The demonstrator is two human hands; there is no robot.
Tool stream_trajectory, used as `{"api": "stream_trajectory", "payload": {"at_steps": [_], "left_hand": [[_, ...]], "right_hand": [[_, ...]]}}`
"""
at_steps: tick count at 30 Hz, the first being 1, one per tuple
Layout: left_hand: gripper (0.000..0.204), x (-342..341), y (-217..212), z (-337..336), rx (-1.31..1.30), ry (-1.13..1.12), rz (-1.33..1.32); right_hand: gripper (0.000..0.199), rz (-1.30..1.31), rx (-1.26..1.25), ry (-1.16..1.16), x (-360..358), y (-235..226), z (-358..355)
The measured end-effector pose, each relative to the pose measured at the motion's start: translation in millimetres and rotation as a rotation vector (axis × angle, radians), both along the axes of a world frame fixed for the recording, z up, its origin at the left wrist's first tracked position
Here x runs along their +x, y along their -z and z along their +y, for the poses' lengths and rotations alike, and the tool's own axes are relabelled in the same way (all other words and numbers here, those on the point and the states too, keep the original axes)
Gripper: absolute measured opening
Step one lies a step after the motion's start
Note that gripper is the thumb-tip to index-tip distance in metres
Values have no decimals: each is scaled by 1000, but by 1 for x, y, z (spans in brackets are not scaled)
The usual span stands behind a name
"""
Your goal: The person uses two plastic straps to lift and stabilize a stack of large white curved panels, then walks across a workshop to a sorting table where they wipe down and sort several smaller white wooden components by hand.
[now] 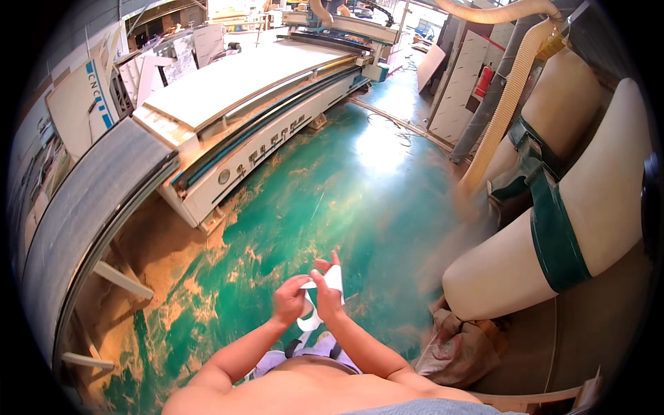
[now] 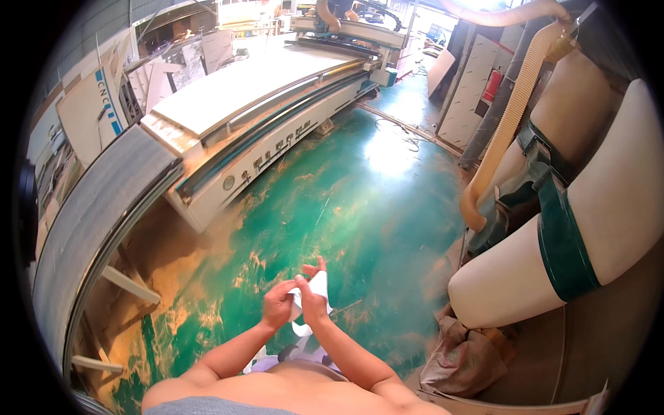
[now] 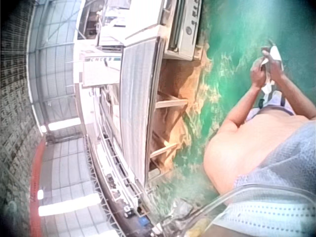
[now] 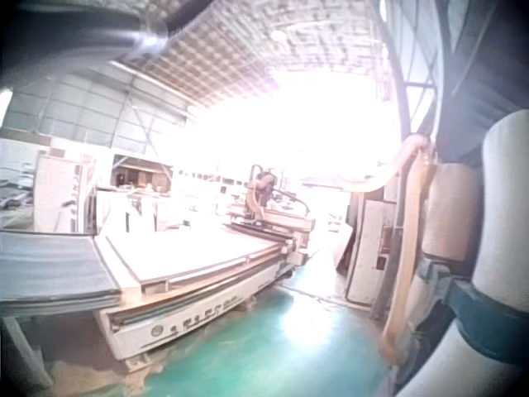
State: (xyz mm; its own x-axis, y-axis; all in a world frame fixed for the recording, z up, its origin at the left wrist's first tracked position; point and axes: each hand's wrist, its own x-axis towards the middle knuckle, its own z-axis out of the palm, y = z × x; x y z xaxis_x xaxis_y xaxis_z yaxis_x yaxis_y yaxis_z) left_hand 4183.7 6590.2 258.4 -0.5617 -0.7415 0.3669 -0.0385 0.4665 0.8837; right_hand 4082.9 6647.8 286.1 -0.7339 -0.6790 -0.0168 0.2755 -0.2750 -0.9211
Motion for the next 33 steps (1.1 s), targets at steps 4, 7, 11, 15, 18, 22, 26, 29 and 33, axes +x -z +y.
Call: {"api": "stream_trajectory", "payload": {"at_steps": [4, 7, 11, 15, 18, 22, 26, 29, 33], "left_hand": [[26, -6, -4, -120, -95, -259, -372], [21, 38, 66, -212, 169, 255, -1147], [22, 50, 115, -277, 702, 589, -760], [30, 10, 111, -327, 973, 221, -295], [37, -35, 116, -396, 962, 37, -37], [40, -78, 113, -494, 692, -330, 143], [37, -99, 71, -589, 228, -424, -297], [41, -117, 56, -637, 55, -354, -383], [42, -151, 87, -697, 650, -13, -42]], "right_hand": [[75, 1180, 278, -201, -108, 30, -68], [84, 1323, 958, -1216, -155, 67, -132], [69, 899, 715, -1508, -175, 145, -218], [35, 347, 673, -968, -143, 125, -317], [24, 307, 502, -870, -144, 106, -400], [23, 600, 533, -1310, -173, 90, -490], [22, 769, 587, -1359, -224, 57, -568], [25, 575, 382, -856, -262, 57, -641], [61, 272, 162, -1172, -284, 49, -744]]}}
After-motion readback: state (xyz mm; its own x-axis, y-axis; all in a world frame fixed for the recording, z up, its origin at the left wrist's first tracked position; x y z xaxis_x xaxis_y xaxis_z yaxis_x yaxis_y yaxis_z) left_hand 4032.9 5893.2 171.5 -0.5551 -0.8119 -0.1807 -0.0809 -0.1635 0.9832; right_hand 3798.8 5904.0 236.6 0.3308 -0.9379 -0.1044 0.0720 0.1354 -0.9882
